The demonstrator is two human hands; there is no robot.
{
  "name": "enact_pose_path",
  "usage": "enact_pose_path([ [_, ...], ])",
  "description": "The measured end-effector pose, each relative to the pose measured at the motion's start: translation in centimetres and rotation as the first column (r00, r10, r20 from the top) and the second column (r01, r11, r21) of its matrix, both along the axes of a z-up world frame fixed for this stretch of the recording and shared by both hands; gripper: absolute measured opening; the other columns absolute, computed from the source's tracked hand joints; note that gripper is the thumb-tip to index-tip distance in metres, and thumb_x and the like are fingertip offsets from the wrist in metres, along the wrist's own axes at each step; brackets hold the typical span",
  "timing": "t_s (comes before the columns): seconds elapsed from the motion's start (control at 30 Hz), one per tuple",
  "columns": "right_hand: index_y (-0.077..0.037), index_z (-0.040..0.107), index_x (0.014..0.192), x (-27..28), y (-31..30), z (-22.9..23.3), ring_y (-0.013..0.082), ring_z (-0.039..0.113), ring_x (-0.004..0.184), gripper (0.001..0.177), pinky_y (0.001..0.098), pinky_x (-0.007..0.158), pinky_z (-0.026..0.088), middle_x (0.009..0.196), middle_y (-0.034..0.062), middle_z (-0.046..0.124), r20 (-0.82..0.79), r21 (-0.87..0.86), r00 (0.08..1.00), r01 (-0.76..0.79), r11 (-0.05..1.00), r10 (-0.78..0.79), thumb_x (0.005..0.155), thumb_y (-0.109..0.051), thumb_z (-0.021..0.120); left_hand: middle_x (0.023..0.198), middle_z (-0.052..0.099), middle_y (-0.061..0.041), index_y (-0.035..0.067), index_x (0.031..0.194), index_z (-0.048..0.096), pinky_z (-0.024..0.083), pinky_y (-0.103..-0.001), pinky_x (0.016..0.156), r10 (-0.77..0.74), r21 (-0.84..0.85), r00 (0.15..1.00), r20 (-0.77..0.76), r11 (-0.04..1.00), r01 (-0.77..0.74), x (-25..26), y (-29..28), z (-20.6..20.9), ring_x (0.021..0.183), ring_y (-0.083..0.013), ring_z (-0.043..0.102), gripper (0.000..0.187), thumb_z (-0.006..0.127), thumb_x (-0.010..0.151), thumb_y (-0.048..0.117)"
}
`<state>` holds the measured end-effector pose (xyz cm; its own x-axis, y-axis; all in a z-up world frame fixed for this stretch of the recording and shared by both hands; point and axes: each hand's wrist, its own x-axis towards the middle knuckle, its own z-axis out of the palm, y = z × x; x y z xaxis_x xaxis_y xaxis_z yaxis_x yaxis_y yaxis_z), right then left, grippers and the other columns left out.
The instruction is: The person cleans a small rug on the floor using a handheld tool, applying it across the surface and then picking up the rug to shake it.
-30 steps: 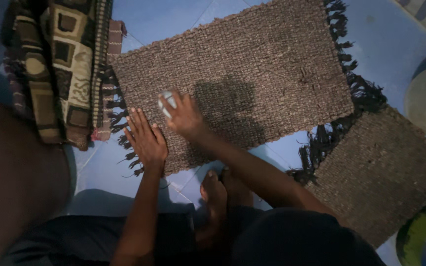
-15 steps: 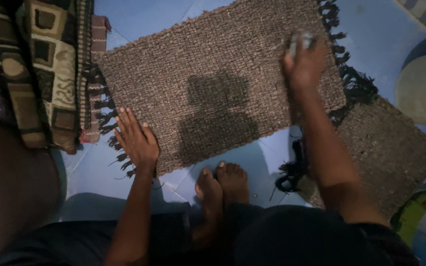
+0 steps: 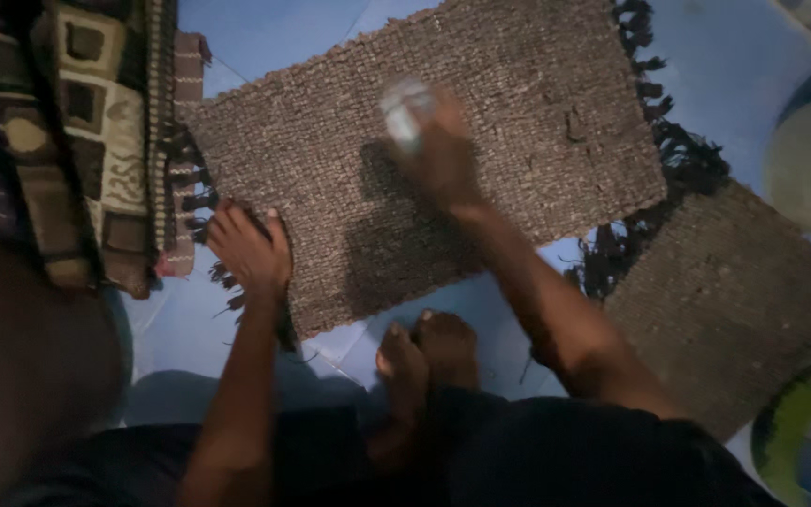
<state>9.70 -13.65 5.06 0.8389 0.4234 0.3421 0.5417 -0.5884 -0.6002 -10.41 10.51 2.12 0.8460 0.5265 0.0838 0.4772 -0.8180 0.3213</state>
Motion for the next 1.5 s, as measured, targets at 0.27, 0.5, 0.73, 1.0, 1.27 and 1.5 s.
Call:
enact_pose_path([
  [0.27, -0.012, 0.067, 0.120, -4.9, 9.3, 2.0, 0.0325, 0.071, 0.086, 0.053, 0.0476, 0.076, 0.057, 0.107, 0.0186, 0.073, -0.316, -0.147, 0.937, -0.206, 0.967, 0.152, 0.082, -0.050, 0.072, 0.173, 0.018, -0.018, 0.005, 0.166, 0.025, 0.006, -0.055, 0.130, -0.113, -0.076, 0.991, -0.067, 0.991, 0.108, 0.8, 0.9, 0.0, 0.161, -0.0376, 0.014, 0.064, 0.041, 0.113, 0.037],
  [0.5, 0.009, 0.054, 0.144, 4.9, -7.5, -0.9, 0.0421, 0.059, 0.119, 0.069, 0.0504, 0.099, 0.054, 0.139, 0.0303, 0.053, 0.197, -0.077, 0.973, 0.136, 0.988, -0.119, 0.096, -0.033, 0.082, 0.173, 0.022, -0.018, 0.006, 0.166, 0.029, 0.009, -0.055, 0.129, -0.098, -0.063, 0.993, -0.065, 0.994, 0.094, 0.5, 0.9, 0.1, 0.160, -0.0390, 0.016, 0.063, 0.041, 0.111, 0.036],
  [0.73, -0.015, 0.062, 0.153, 14.6, -28.8, -9.4, 0.0464, 0.050, 0.115, 0.064, 0.0556, 0.093, 0.048, 0.135, 0.0260, 0.047, 0.317, -0.394, 0.895, 0.427, 0.814, -0.315, 0.092, -0.017, 0.079, 0.173, 0.022, -0.017, 0.005, 0.166, 0.029, 0.010, -0.056, 0.129, -0.091, -0.048, 0.992, -0.087, 0.995, 0.087, 0.6, 0.8, -0.2, 0.160, -0.0398, 0.016, 0.063, 0.041, 0.113, 0.037],
  [1.0, -0.010, 0.054, 0.155, 14.6, -24.8, -9.0, 0.0418, 0.048, 0.131, 0.055, 0.0527, 0.109, 0.045, 0.150, 0.0235, 0.041, 0.348, -0.117, 0.900, 0.319, 0.941, -0.262, 0.104, -0.013, 0.071, 0.169, 0.026, -0.025, -0.004, 0.158, 0.036, 0.016, -0.059, 0.126, -0.142, -0.041, 0.990, -0.022, 0.989, 0.141, 1.1, 0.8, 0.3, 0.155, -0.0462, 0.021, 0.067, 0.054, 0.107, 0.034],
  [1.27, -0.008, 0.050, 0.148, -0.3, 5.1, -3.0, 0.0481, 0.049, 0.127, 0.068, 0.0533, 0.092, 0.051, 0.149, 0.0257, 0.043, 0.025, -0.104, 0.992, -0.120, 0.987, 0.123, 0.086, -0.018, 0.076, 0.168, 0.028, -0.026, -0.005, 0.147, 0.041, 0.015, -0.057, 0.133, -0.172, 0.007, 0.984, -0.038, 0.985, 0.172, 2.7, 2.1, -0.5, 0.158, -0.0420, 0.026, 0.053, 0.057, 0.112, 0.032],
  [1.5, -0.013, 0.041, 0.154, -4.0, 11.6, -3.9, 0.0495, 0.053, 0.108, 0.078, 0.0571, 0.078, 0.053, 0.151, 0.0317, 0.037, 0.031, -0.348, 0.928, -0.339, 0.874, 0.372, 0.087, -0.028, 0.078, 0.173, 0.021, -0.021, -0.003, 0.164, 0.026, 0.009, -0.051, 0.132, -0.237, -0.087, 0.971, -0.031, 0.968, 0.234, 3.2, 2.2, 0.0, 0.161, -0.0378, 0.016, 0.063, 0.043, 0.111, 0.026],
])
